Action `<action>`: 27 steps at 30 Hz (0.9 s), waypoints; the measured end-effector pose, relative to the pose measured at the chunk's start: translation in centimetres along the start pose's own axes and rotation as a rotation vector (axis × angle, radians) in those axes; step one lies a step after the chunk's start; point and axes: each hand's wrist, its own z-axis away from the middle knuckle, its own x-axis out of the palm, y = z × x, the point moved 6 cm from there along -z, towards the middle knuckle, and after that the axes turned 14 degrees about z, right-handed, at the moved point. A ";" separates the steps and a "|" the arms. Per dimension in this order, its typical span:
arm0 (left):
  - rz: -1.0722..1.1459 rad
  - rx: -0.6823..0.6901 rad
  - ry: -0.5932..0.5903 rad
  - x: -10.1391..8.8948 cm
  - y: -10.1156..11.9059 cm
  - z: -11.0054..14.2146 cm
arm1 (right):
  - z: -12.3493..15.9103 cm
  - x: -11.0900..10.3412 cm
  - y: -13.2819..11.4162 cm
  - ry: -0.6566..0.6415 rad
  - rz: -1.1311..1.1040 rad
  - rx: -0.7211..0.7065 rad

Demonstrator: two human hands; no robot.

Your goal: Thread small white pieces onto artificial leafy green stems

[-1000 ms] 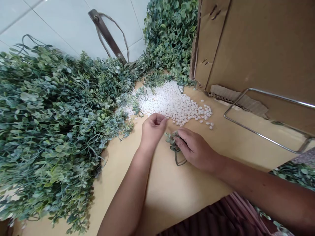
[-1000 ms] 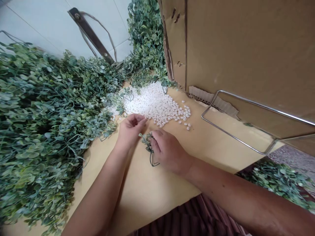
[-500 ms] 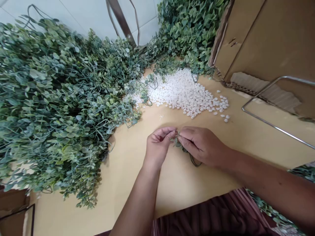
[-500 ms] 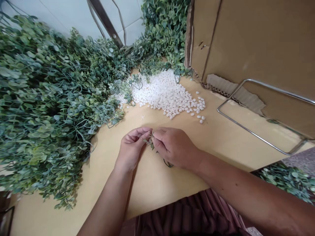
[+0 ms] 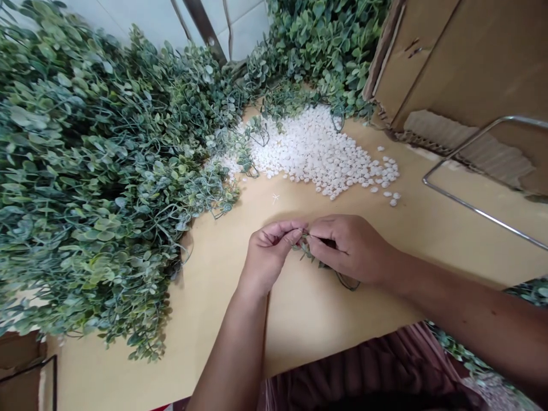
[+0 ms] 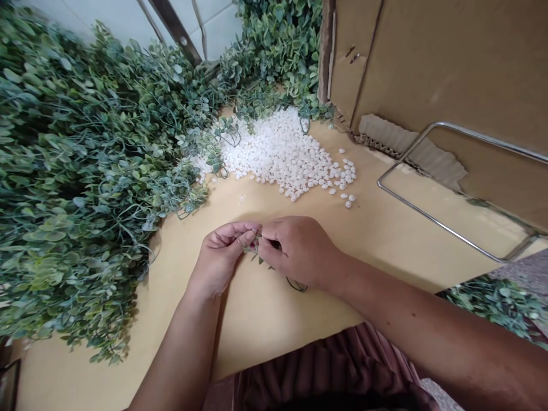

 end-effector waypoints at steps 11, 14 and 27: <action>0.035 0.003 -0.004 0.1 -0.1 -0.1 | 0.0 -0.2 0.2 0.008 -0.086 0.027; 0.026 0.014 0.011 0.1 0.0 -0.1 | 0.1 -0.2 0.3 0.017 -0.100 0.028; 0.036 -0.012 0.036 0.2 -0.2 0.1 | 0.0 -0.2 0.3 0.014 -0.114 0.029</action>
